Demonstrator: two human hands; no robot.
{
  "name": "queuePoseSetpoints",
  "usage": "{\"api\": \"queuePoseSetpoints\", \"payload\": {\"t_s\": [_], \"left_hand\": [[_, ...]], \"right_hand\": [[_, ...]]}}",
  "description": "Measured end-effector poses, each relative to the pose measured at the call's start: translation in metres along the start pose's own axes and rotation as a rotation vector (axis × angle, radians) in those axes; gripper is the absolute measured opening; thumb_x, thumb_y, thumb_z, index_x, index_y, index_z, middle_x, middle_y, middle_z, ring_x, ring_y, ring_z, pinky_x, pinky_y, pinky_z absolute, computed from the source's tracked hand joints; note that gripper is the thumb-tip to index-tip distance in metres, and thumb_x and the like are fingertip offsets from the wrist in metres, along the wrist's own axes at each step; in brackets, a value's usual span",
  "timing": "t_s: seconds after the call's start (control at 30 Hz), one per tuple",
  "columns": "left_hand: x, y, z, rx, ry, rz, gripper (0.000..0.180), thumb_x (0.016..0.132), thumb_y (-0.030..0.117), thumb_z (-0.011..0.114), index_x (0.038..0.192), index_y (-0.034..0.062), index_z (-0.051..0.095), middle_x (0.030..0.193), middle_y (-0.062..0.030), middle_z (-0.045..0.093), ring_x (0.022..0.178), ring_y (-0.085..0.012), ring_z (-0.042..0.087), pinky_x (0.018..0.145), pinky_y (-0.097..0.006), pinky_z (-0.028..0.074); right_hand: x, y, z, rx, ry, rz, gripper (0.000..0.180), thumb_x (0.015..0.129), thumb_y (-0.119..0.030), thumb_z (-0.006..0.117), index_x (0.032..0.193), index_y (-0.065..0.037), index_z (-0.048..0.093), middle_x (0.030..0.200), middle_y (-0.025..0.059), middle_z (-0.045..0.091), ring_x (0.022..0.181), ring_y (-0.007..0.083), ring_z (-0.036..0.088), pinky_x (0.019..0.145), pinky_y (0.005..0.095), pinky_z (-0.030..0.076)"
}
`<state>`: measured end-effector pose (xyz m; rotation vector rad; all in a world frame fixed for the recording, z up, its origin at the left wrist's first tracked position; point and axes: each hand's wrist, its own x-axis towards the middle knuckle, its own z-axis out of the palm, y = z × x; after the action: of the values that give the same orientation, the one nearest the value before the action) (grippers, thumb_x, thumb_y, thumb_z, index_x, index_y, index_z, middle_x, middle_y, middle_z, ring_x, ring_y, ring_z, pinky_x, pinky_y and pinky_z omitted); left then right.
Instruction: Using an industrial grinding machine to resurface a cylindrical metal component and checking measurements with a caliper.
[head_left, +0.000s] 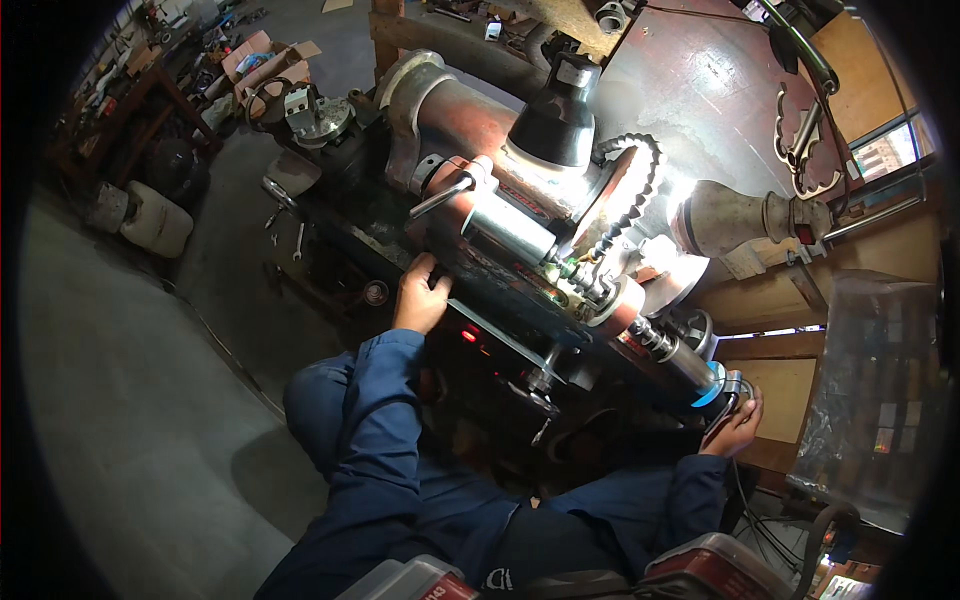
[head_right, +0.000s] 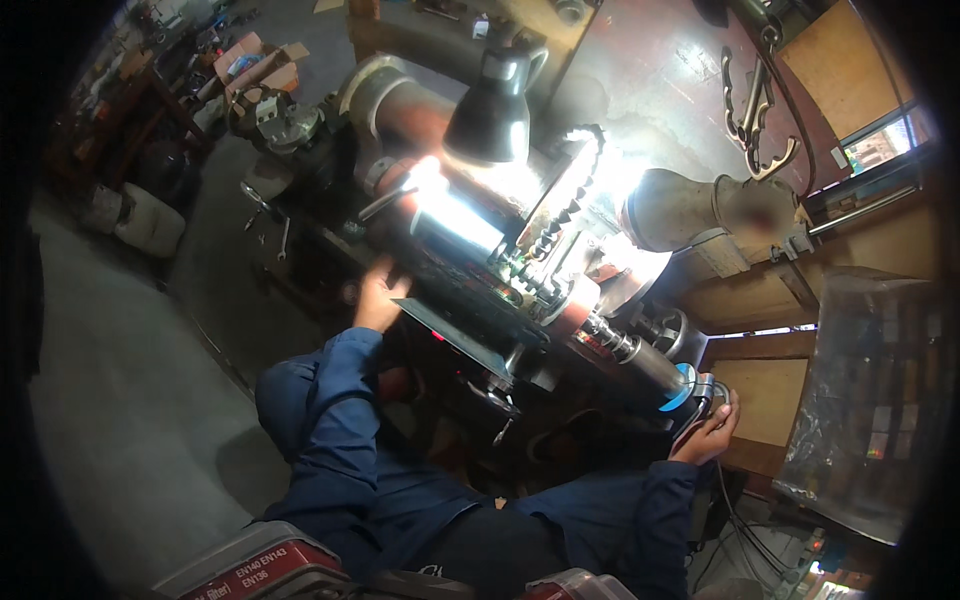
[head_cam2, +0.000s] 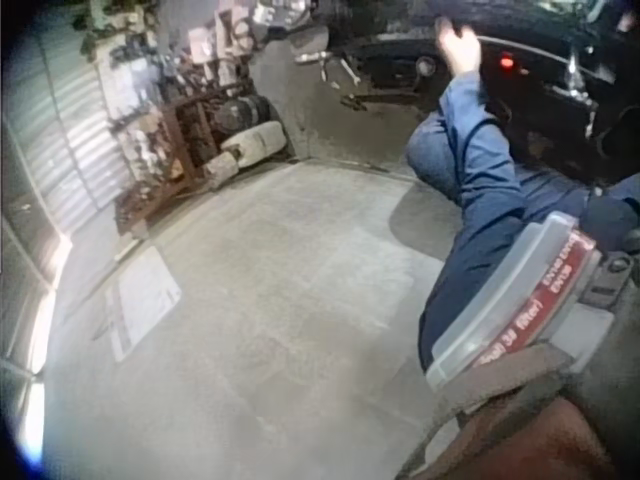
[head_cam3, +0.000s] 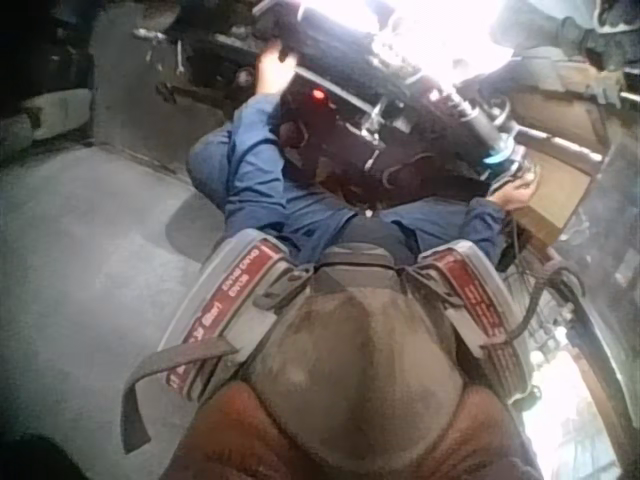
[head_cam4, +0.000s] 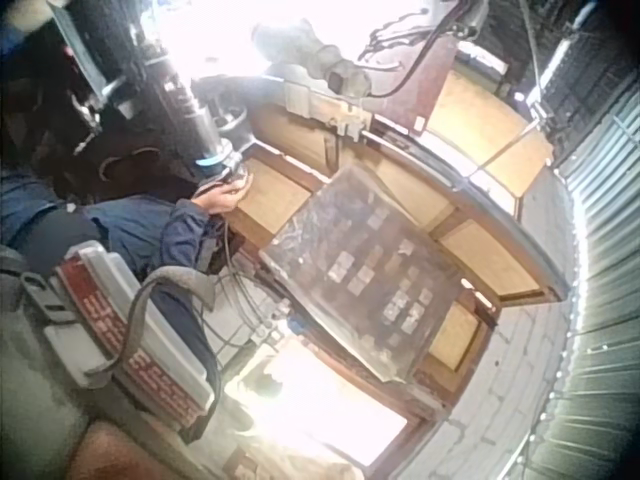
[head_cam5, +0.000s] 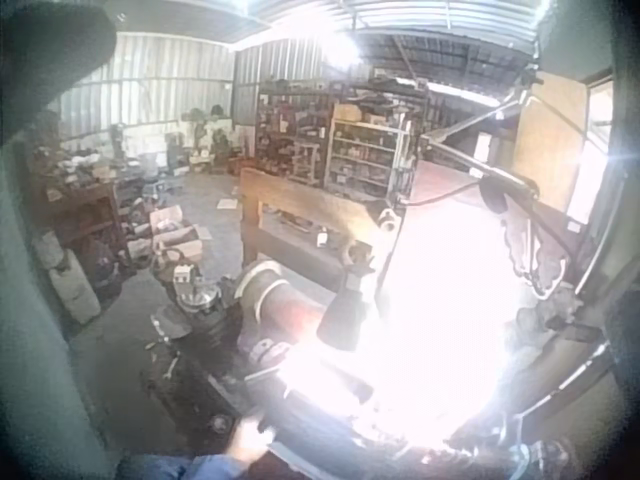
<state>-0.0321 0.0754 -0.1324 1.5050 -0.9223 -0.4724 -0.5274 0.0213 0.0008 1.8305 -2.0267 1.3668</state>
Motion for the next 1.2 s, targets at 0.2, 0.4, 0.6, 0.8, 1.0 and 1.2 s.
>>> {"api": "queuePoseSetpoints", "payload": {"t_s": [0.2,0.4,0.6,0.8,1.0,1.2], "left_hand": [[0.003,-0.008,-0.012,0.089,-0.003,-0.076,0.015,0.077,0.002,0.064,0.088,-0.0002,0.054,0.087,-0.0143,0.06,0.084,-0.032,0.06,0.076,-0.034,0.046],[0.003,0.004,-0.003,0.118,0.033,0.009,0.019,0.074,-0.002,0.065,0.091,0.0002,0.058,0.091,-0.0146,0.061,0.089,-0.0364,0.06,0.078,-0.038,0.047],[0.001,0.013,-0.006,0.119,-0.003,0.083,0.024,0.076,-0.002,0.063,0.099,0.0013,0.059,0.098,-0.0162,0.061,0.096,-0.0379,0.058,0.083,-0.039,0.047],[0.004,0.01,-0.008,0.146,-0.086,-0.293,0.035,0.082,-0.002,0.062,0.117,-0.0008,0.056,0.119,-0.014,0.06,0.111,-0.0257,0.056,0.097,-0.034,0.041],[0.005,0.0,0.0,0.013,0.056,-0.12,0.018,0.075,0.0,0.065,0.093,0.0021,0.06,0.096,-0.014,0.064,0.094,-0.0327,0.061,0.081,-0.035,0.047],[0.007,0.015,-0.005,0.261,-0.072,-0.199,0.023,0.074,0.002,0.065,0.097,0.0022,0.061,0.097,-0.0145,0.065,0.091,-0.0285,0.063,0.083,-0.032,0.048]], "right_hand": [[0.011,-0.003,-0.003,-0.032,-0.102,0.009,0.034,0.1,-0.022,0.043,0.115,0.004,0.06,0.111,0.0171,0.064,0.103,0.0276,0.06,0.092,0.0358,0.043],[0.056,0.012,-0.008,-0.117,-0.479,0.16,0.031,0.097,-0.019,0.047,0.107,0.005,0.064,0.102,0.0163,0.067,0.095,0.0261,0.062,0.088,0.0354,0.046],[0.062,0.025,-0.007,-0.021,-0.524,0.223,0.027,0.095,-0.014,0.05,0.102,0.007,0.065,0.095,0.0135,0.068,0.087,0.0203,0.062,0.083,0.0326,0.047],[0.058,0.003,-0.007,-0.005,-0.538,0.23,0.026,0.096,-0.012,0.048,0.099,0.006,0.066,0.09,0.0117,0.068,0.084,0.0185,0.062,0.081,0.0318,0.047],[0.059,-0.002,-0.006,0.003,-0.54,0.231,0.025,0.095,-0.011,0.047,0.096,0.006,0.065,0.089,0.011,0.068,0.083,0.0177,0.061,0.08,0.0311,0.047],[0.06,0.014,-0.005,0.034,-0.518,0.231,0.026,0.095,-0.011,0.046,0.097,0.007,0.065,0.091,0.0117,0.068,0.084,0.0185,0.061,0.081,0.032,0.047]]}}
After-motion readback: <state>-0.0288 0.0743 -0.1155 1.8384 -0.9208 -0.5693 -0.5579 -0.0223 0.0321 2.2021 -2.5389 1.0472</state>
